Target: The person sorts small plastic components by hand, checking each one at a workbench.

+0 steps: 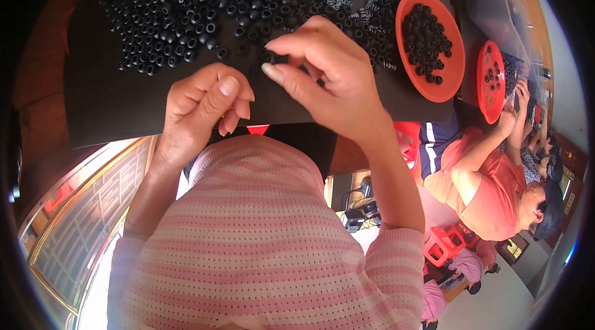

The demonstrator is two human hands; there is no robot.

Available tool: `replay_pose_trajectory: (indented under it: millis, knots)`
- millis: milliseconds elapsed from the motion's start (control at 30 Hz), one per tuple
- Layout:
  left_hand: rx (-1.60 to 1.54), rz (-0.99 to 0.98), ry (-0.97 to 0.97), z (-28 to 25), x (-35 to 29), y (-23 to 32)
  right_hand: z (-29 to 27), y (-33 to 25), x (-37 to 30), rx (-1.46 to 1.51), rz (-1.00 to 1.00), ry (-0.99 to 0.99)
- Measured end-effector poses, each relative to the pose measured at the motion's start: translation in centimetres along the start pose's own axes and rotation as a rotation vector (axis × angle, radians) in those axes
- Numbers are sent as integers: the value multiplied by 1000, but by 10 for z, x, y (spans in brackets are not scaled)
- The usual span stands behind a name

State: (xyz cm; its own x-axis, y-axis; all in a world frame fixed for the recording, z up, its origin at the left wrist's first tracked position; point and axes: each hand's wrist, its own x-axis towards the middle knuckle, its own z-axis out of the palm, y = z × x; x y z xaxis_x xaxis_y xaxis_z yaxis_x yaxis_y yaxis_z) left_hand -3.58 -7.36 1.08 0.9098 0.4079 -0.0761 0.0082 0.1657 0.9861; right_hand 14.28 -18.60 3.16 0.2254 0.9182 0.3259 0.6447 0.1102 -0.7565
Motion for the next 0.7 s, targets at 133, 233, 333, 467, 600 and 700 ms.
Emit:
replay_pose_trajectory:
  millis: [133,233,333,467,600,700]
  knots:
    - [-260,-122,22,11,5,12,20,-11,-3,139,-116,132]
    - [-290,-106,45,10,8,2,35,-9,-10,-69,-169,240]
    - [-267,-88,61,7,3,1,22,-14,-13,-104,-117,55]
    - [-219,-10,40,4,-1,-5,-9,10,-15,-259,34,100]
    - [-198,-62,27,8,-2,-7,-7,25,-9,-321,41,85]
    - [-149,-32,21,10,-1,-10,4,27,7,-510,-103,51]
